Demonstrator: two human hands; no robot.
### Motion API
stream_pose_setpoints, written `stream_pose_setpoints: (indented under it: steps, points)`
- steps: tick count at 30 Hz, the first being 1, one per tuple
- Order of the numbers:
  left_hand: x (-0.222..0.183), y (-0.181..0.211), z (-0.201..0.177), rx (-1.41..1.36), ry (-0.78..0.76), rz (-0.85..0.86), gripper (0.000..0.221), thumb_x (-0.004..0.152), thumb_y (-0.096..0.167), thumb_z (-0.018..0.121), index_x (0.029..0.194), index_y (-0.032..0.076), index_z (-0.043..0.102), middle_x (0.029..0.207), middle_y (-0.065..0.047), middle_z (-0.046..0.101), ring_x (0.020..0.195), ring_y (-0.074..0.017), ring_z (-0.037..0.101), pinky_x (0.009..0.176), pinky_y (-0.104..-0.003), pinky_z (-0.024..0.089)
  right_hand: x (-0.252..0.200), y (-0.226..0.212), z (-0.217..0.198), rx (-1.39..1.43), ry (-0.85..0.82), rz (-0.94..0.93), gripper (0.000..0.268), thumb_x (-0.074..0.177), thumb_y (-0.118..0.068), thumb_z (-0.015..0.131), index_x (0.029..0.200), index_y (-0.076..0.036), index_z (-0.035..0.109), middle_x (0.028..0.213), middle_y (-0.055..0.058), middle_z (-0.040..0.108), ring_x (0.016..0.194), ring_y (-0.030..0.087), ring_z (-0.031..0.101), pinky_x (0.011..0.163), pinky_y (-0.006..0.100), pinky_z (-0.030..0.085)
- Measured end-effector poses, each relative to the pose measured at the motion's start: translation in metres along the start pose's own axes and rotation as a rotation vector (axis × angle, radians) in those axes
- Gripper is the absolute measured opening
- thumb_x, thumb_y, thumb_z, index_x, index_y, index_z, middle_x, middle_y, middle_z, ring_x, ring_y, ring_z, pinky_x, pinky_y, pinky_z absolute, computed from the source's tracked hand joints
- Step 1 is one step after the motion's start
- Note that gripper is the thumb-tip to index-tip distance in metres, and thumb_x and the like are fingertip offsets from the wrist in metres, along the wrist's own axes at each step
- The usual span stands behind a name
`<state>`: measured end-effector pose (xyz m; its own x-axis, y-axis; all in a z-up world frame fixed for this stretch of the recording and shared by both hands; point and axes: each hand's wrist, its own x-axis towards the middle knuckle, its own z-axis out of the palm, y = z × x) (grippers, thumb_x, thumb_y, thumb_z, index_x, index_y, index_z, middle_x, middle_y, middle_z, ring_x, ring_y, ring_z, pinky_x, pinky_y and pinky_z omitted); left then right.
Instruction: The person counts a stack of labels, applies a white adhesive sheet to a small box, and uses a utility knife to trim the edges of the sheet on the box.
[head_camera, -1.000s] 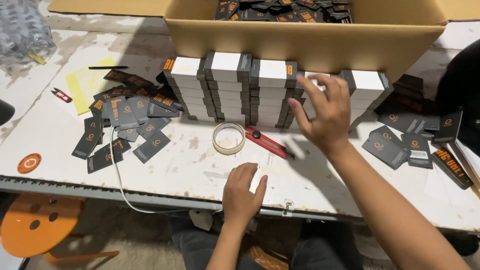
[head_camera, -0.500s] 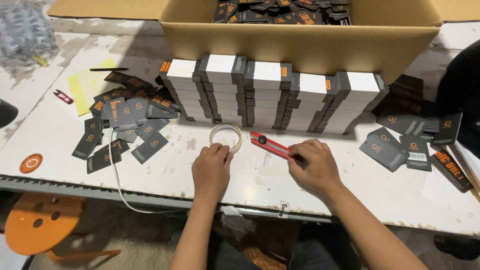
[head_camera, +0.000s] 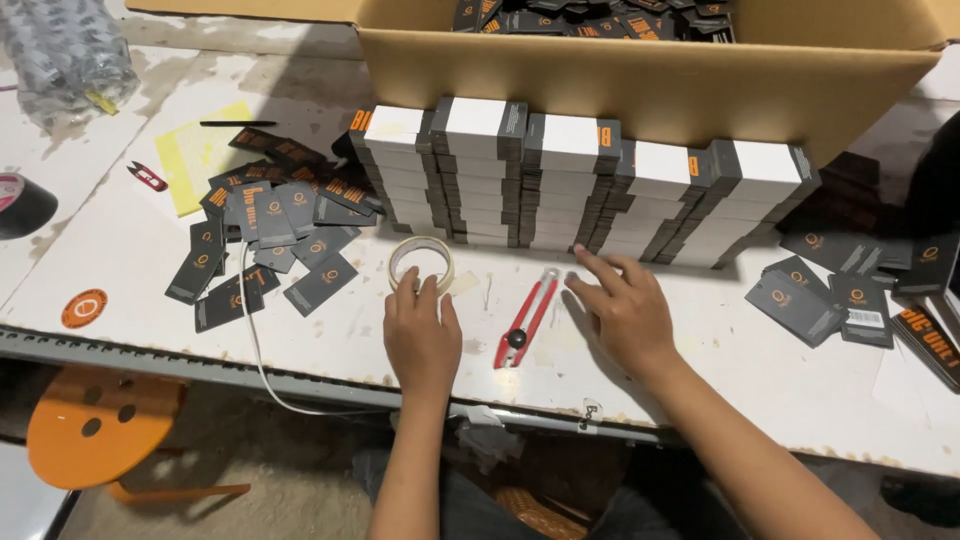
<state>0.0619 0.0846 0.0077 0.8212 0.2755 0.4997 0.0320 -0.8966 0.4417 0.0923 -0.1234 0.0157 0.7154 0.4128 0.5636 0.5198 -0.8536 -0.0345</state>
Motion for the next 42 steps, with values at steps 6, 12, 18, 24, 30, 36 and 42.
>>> stream_pose_setpoints:
  steps: [6, 12, 18, 24, 30, 36, 42]
  points:
    - [0.000, 0.003, -0.004, 0.017, -0.035, 0.078, 0.028, 0.076, 0.014, 0.062, 0.100, 0.000, 0.059, 0.103, -0.016, 0.055, 0.082, -0.0242, 0.054, 0.067, -0.033, 0.047, -0.006, -0.041, 0.001, 0.280, -0.256, 0.044, 0.034, 0.082, -0.037, 0.039, 0.106, -0.027, 0.060, 0.071, 0.006, 0.048, 0.060, 0.026, 0.052, 0.057, 0.035, 0.045]
    - [0.001, 0.000, 0.001, 0.036, -0.032, 0.104, 0.030, 0.075, 0.018, 0.061, 0.100, 0.002, 0.060, 0.095, -0.014, 0.057, 0.081, -0.0235, 0.055, 0.066, -0.031, 0.045, -0.030, -0.029, 0.011, 0.351, -0.087, -0.003, 0.032, 0.078, -0.046, 0.046, 0.097, -0.026, 0.062, 0.074, 0.003, 0.049, 0.062, 0.020, 0.052, 0.057, 0.029, 0.044]
    - [-0.002, -0.008, 0.013, 0.092, 0.046, 0.256, 0.037, 0.075, 0.023, 0.060, 0.105, 0.001, 0.056, 0.097, -0.011, 0.058, 0.081, -0.0267, 0.050, 0.067, -0.034, 0.045, -0.039, -0.043, -0.019, 0.324, -0.014, 0.035, 0.044, 0.079, -0.045, 0.053, 0.104, -0.009, 0.054, 0.100, 0.012, 0.056, 0.073, 0.025, 0.050, 0.060, 0.032, 0.045]
    - [-0.003, -0.005, 0.013, 0.009, 0.030, 0.210, 0.033, 0.077, 0.016, 0.058, 0.106, 0.000, 0.056, 0.097, -0.013, 0.055, 0.084, -0.0298, 0.048, 0.066, -0.038, 0.045, -0.041, -0.052, -0.019, 0.220, -0.030, -0.036, 0.052, 0.078, -0.057, 0.048, 0.113, -0.020, 0.049, 0.126, 0.025, 0.038, 0.074, 0.031, 0.047, 0.053, 0.037, 0.041]
    - [-0.003, -0.004, 0.013, 0.043, -0.003, 0.190, 0.036, 0.077, 0.020, 0.059, 0.107, 0.000, 0.058, 0.095, -0.011, 0.055, 0.087, -0.0275, 0.048, 0.067, -0.036, 0.045, -0.064, -0.032, -0.045, 0.288, -0.071, 0.076, 0.025, 0.069, -0.018, 0.056, 0.093, -0.010, 0.056, 0.116, 0.019, 0.049, 0.083, 0.029, 0.048, 0.058, 0.037, 0.042]
    - [-0.001, -0.005, 0.015, 0.106, 0.021, 0.224, 0.036, 0.076, 0.022, 0.060, 0.106, 0.003, 0.059, 0.096, -0.012, 0.055, 0.086, -0.0288, 0.050, 0.069, -0.036, 0.046, -0.129, 0.027, -0.070, 0.082, -0.157, 0.147, 0.042, 0.066, -0.009, 0.057, 0.108, -0.013, 0.053, 0.127, 0.003, 0.046, 0.087, 0.025, 0.048, 0.069, 0.037, 0.044]
    - [-0.003, -0.011, 0.023, 0.167, 0.017, 0.182, 0.037, 0.071, 0.025, 0.063, 0.103, 0.006, 0.062, 0.096, -0.011, 0.058, 0.085, -0.0283, 0.054, 0.069, -0.037, 0.049, -0.196, 0.073, -0.090, -0.281, -0.156, 0.605, 0.051, 0.058, -0.008, 0.056, 0.108, -0.022, 0.055, 0.122, -0.009, 0.053, 0.089, 0.020, 0.053, 0.078, 0.039, 0.049]
